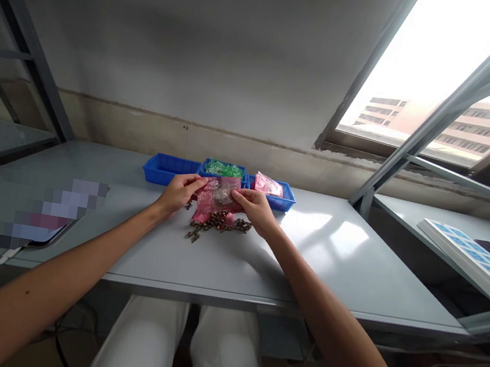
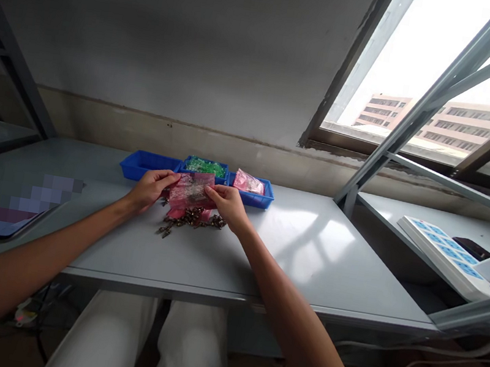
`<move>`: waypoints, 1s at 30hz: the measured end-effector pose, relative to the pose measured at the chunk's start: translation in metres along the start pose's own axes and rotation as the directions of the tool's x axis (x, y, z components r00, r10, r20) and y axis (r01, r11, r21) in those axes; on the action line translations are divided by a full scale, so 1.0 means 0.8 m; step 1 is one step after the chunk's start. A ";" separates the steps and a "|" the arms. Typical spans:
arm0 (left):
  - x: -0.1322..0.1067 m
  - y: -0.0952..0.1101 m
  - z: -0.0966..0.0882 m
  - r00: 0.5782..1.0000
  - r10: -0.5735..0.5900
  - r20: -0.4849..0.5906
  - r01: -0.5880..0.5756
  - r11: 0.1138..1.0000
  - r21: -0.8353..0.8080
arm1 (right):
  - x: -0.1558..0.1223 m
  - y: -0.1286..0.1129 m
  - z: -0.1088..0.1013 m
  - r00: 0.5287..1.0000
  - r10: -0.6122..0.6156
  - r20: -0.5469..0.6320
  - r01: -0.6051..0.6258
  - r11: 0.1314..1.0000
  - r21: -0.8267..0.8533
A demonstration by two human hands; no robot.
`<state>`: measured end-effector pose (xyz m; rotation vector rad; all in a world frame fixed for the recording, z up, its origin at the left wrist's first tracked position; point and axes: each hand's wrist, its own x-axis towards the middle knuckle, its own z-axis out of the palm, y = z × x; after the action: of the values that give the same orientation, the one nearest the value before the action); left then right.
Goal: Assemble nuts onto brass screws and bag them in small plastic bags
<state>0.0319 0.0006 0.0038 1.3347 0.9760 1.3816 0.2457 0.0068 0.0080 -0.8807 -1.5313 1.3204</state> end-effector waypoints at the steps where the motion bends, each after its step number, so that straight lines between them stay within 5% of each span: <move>1: 0.000 0.000 0.000 1.000 0.003 -0.002 -0.003 1.000 0.005 | 0.000 0.000 0.000 1.000 0.001 0.007 -0.001 1.000 -0.002; 15: -0.002 0.006 0.000 0.998 -0.001 0.058 -0.002 0.999 0.044 | -0.003 -0.003 -0.003 1.000 -0.013 0.026 0.013 1.000 0.003; 30: -0.005 0.010 -0.005 0.991 0.000 0.133 -0.028 0.978 0.204 | -0.005 -0.016 -0.001 0.990 -0.100 -0.098 0.091 0.992 -0.089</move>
<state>0.0269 -0.0051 0.0103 1.5694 1.0425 1.2100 0.2485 0.0012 0.0197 -0.9025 -1.5389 1.1317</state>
